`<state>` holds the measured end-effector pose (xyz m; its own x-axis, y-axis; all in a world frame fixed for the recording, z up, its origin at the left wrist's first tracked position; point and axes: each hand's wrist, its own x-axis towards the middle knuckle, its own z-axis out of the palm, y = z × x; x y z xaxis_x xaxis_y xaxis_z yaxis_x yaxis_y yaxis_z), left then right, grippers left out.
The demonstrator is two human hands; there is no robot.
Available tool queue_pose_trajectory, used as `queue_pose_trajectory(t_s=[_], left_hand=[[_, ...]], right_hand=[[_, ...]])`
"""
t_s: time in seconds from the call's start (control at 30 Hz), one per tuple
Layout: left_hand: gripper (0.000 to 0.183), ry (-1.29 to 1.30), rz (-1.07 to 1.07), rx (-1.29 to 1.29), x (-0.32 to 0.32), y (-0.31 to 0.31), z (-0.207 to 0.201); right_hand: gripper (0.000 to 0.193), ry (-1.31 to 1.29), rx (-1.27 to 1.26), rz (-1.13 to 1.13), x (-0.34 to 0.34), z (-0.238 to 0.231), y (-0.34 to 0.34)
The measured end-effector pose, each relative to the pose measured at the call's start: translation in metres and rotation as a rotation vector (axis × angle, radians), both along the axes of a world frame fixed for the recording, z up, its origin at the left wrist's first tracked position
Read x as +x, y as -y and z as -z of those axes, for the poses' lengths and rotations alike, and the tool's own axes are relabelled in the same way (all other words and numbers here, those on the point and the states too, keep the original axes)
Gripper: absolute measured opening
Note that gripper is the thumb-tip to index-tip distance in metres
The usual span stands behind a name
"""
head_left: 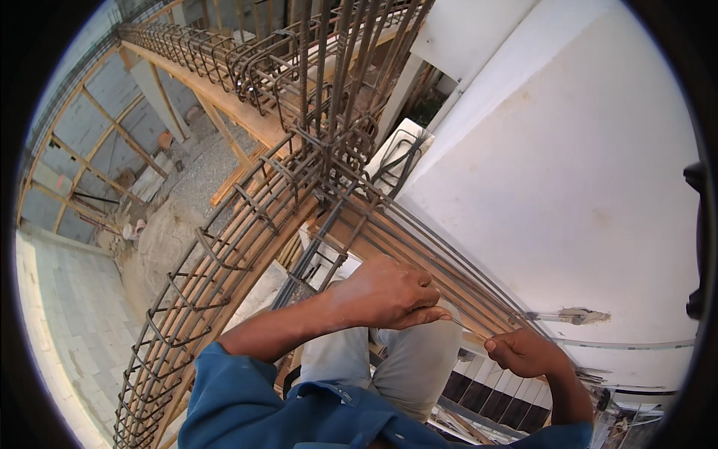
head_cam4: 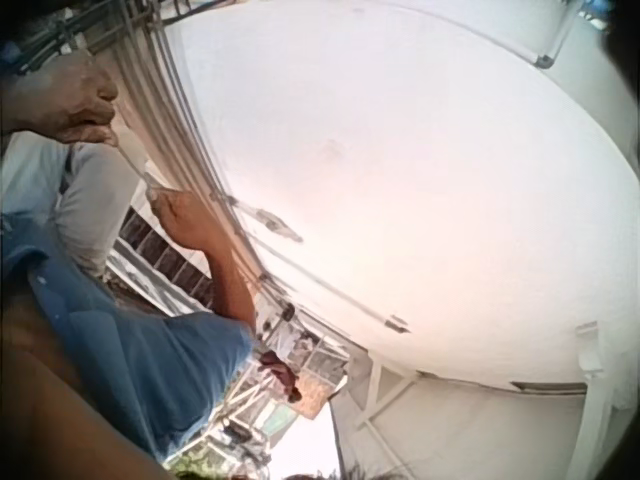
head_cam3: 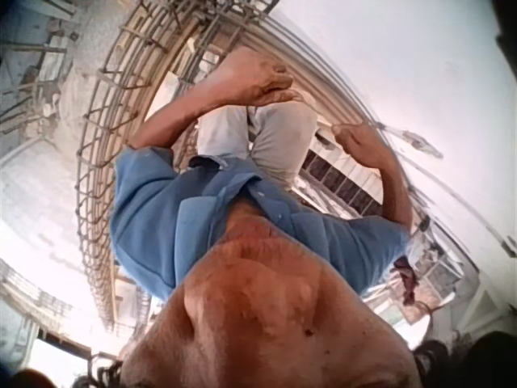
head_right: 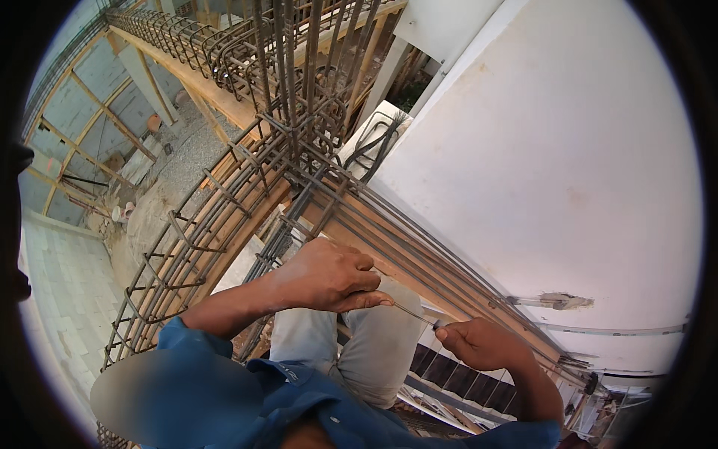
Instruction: The person positions and secures steel rebar rods into a rebar cage on a construction site. They use a hammer to tap the rods into place and adjust the cage structure while standing on wooden formwork.
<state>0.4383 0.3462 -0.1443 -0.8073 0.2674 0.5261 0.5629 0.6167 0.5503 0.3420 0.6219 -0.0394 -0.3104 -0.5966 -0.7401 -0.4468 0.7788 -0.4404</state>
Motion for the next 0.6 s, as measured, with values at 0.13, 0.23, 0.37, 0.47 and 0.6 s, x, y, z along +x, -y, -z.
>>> queue_pose_trajectory(t_s=[0.13, 0.23, 0.37, 0.47, 0.6], left_hand=[[0.041, 0.102, -0.086, -0.072, 0.004, -0.008, 0.017], [0.04, 0.095, -0.094, -0.033, 0.007, -0.02, 0.009], [0.041, 0.131, -0.329, -0.086, 0.015, 0.017, 0.001], [0.044, 0.082, -0.648, -0.169, 0.028, 0.063, 0.013], [0.038, -0.025, -0.557, -0.11, 0.023, 0.055, 0.032]], right_hand=[[0.043, 0.157, -0.206, 0.2, 0.017, 0.022, 0.021], [0.031, -0.131, -0.472, 0.214, 0.04, 0.043, 0.052], [0.022, -0.314, -0.63, 0.221, 0.042, 0.046, 0.057], [0.023, -0.285, -0.538, 0.241, 0.037, 0.038, 0.049], [0.026, -0.2, -0.413, 0.162, 0.045, 0.046, 0.07]])
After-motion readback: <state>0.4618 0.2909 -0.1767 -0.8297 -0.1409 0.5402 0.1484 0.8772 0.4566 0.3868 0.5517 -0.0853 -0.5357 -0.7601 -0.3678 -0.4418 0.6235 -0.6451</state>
